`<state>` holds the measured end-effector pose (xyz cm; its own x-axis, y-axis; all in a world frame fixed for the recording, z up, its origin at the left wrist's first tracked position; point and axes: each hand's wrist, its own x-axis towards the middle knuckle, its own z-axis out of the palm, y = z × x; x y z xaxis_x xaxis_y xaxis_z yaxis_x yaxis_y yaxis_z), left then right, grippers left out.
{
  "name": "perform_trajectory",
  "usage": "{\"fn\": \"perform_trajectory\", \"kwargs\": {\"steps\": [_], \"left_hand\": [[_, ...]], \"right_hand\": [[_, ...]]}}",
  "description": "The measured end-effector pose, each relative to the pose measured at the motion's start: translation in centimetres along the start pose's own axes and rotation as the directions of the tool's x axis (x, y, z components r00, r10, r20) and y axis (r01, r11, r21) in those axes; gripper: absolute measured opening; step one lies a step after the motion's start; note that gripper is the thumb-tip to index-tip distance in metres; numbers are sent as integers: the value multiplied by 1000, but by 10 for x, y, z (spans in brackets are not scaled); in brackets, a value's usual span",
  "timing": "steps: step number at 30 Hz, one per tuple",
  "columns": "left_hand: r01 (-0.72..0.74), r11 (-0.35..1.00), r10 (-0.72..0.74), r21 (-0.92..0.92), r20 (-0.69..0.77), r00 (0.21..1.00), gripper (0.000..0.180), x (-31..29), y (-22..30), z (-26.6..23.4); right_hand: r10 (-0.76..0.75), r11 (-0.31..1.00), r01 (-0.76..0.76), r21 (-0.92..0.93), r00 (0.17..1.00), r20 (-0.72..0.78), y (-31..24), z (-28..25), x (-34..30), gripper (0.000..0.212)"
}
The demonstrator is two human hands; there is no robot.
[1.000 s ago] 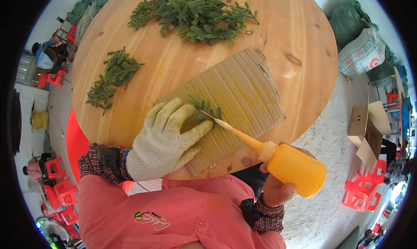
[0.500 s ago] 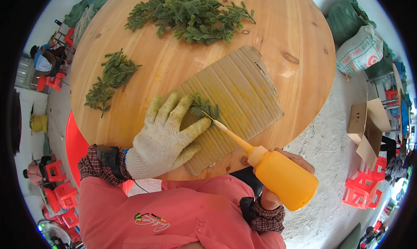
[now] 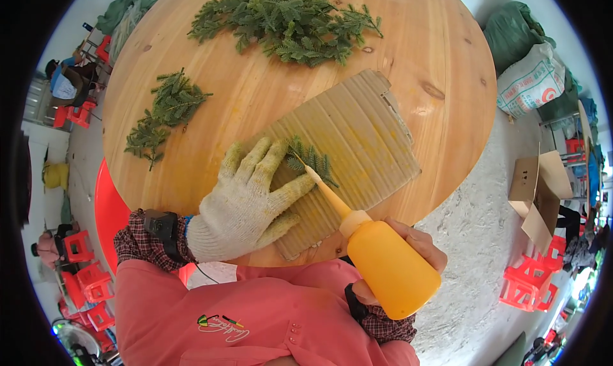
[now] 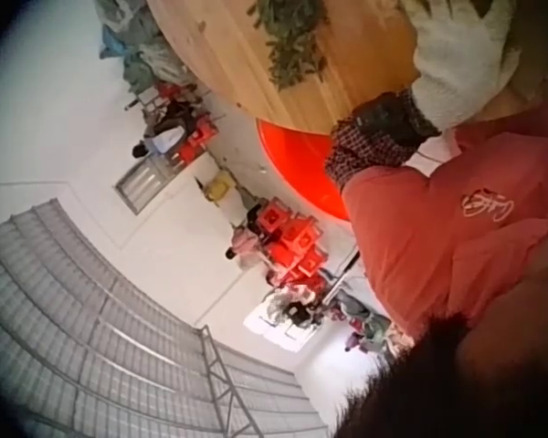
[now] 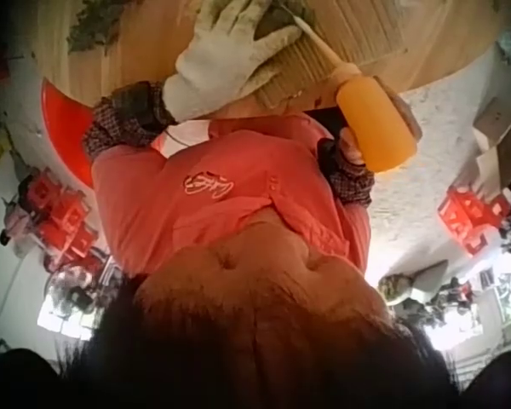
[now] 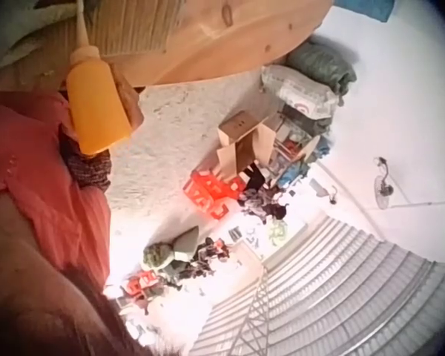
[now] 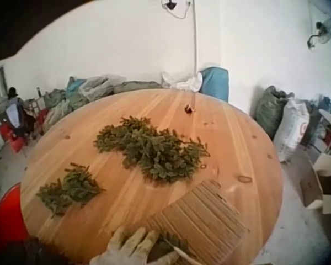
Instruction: The person applies glue from a bottle onto a cardboard piece, presses a small branch into the glue, and then moves the branch to the side of the table, repeating this for several branches.
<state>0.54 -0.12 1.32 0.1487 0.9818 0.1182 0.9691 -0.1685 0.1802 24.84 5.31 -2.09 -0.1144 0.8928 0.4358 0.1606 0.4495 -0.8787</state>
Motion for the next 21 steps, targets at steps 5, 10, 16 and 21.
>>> {"fn": "perform_trajectory", "kwargs": {"steps": [5,10,16,21], "left_hand": [[1,1000,-1,3,-2,1000,66,0,0,1],[-1,1000,1,1,4,1000,66,1,0,0],[0,1000,0,3,6,1000,66,0,-1,0],[1,1000,-1,11,10,1000,66,1,-1,0]], "right_hand": [[-116,989,123,-77,989,87,6,-1,0,93],[-113,991,116,-65,993,40,4,-2,-3,92],[-101,992,103,-71,994,35,-1,-7,-2,91],[-162,986,166,-33,983,88,3,-2,3,91]]}}
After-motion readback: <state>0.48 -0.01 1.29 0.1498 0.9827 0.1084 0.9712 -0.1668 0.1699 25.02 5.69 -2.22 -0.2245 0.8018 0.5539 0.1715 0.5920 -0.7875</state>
